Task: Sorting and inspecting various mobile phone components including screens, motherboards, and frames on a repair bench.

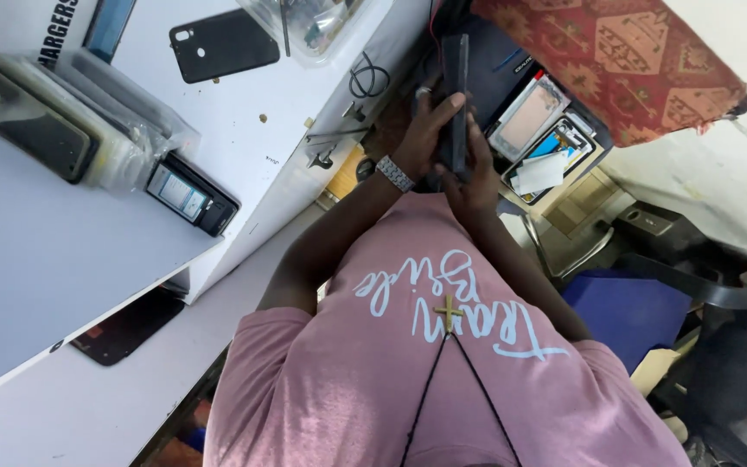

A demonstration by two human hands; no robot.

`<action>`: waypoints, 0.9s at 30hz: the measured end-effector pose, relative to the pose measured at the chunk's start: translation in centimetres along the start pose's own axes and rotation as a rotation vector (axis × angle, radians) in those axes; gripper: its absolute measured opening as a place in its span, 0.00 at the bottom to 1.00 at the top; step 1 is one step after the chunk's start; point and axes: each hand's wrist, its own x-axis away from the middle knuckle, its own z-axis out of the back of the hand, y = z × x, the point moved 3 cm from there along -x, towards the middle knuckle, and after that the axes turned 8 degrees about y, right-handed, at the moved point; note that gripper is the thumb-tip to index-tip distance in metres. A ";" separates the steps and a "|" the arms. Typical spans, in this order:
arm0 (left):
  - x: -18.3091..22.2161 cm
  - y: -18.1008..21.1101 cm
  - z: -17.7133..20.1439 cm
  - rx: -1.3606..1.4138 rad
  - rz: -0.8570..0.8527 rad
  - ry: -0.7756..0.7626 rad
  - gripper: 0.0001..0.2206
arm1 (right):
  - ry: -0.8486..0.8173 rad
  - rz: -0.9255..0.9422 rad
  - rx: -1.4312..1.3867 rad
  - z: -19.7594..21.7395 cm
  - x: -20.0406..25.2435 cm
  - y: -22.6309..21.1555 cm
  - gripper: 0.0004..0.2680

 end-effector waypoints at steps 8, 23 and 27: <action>3.4 6.1 -1.3 -0.702 -0.531 0.181 0.53 | -0.017 -0.896 -0.573 -0.2 -1.8 0.6 0.19; 4.8 9.7 1.0 -0.824 -0.753 0.386 0.22 | -0.173 -0.805 -0.596 -1.8 -1.3 -2.2 0.16; 6.8 8.5 2.3 -0.817 -0.736 0.386 0.19 | -0.160 -0.942 -0.718 -1.8 -2.5 -5.5 0.18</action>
